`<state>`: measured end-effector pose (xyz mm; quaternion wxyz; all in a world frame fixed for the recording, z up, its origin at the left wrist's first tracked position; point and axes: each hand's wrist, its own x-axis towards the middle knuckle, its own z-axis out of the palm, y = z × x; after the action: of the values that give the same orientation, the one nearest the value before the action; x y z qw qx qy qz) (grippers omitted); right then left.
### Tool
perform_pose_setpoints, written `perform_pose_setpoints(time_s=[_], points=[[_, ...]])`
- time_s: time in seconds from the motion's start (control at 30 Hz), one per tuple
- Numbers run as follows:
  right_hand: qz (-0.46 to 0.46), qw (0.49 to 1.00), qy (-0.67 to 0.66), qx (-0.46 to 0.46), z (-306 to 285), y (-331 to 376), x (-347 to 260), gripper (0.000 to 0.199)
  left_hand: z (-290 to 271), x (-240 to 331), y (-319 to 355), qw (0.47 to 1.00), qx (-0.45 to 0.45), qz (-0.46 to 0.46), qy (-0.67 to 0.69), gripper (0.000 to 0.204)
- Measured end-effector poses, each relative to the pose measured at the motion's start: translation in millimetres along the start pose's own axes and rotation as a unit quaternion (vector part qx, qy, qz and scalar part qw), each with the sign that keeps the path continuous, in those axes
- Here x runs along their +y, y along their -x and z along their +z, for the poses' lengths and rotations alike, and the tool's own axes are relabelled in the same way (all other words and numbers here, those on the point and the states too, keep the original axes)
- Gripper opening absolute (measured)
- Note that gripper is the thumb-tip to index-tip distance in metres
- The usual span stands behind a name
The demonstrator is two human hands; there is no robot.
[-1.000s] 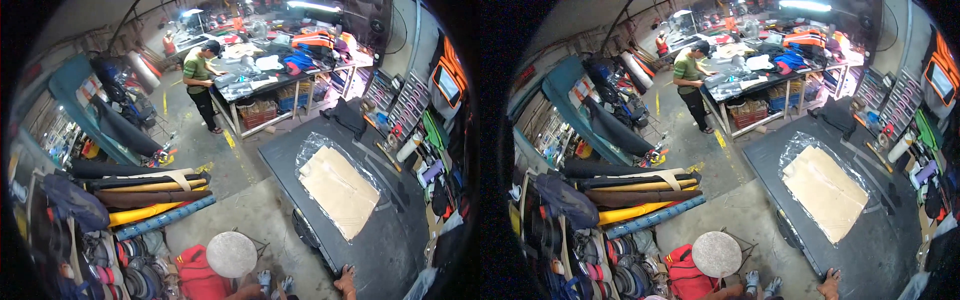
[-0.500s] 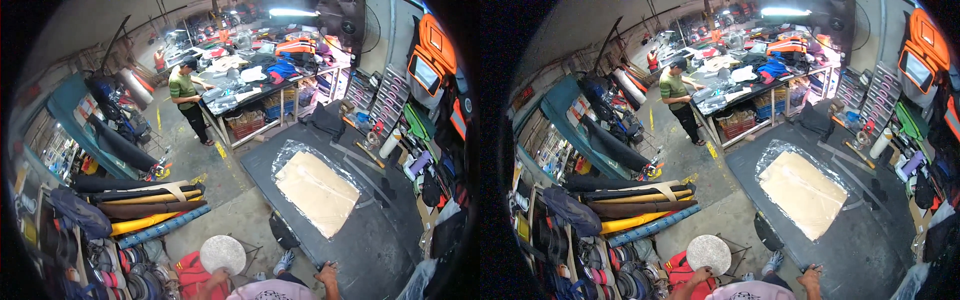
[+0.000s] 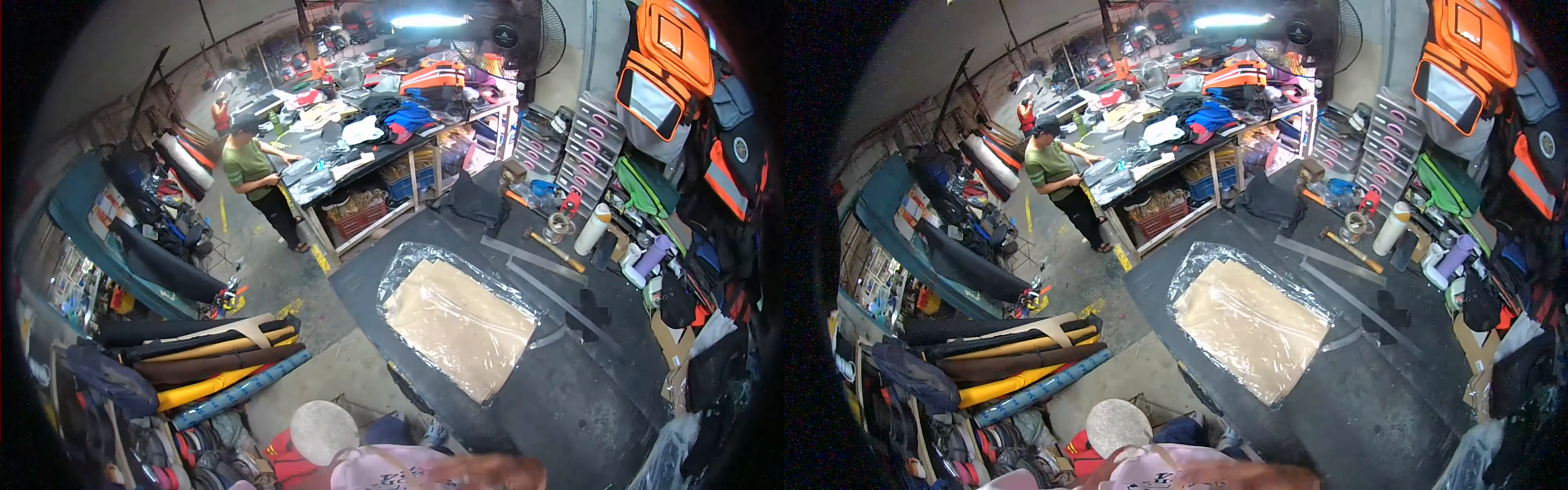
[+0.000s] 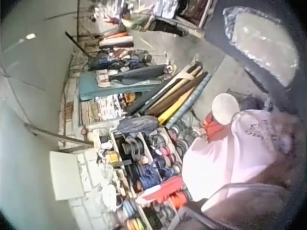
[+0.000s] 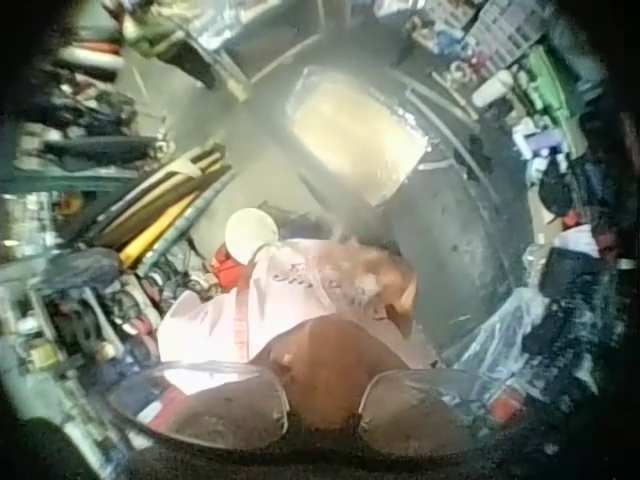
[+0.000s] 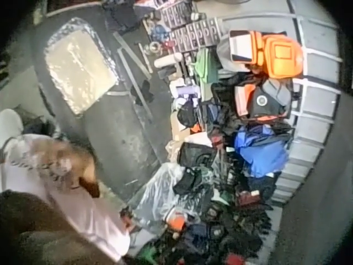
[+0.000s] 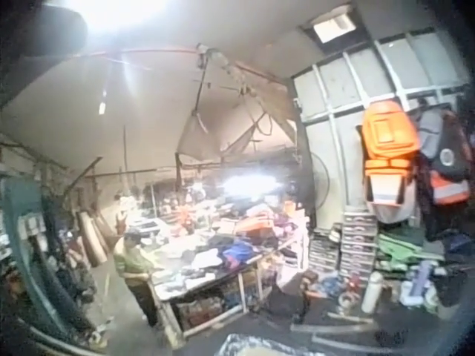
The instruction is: The recorder unwraps a large paper pattern on a workbench and begins marking it with a pen in a workshop environment.
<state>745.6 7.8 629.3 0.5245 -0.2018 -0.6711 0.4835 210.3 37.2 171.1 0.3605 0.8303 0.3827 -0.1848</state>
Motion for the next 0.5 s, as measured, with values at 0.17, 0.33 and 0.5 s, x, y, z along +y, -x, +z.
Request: perform_pose_setpoints(time_s=[0.17, 0.33, 0.5], points=[[-0.316, 0.937, -0.096, -0.111, 1, -31, -8, 0.032, -45, 9, -36, 0.997, -0.032, 0.043, -0.057, 0.036], [-0.129, 0.979, -0.143, -0.068, -23, -26, -13, 0.024, -223, 105, -72, 0.973, 0.127, -0.164, 0.105, 0.029], [0.043, 0.987, -0.155, -0.027, -49, -20, -31, 0.018, -279, 152, -73, 0.862, 0.04, -0.091, 0.497, 0.048]])
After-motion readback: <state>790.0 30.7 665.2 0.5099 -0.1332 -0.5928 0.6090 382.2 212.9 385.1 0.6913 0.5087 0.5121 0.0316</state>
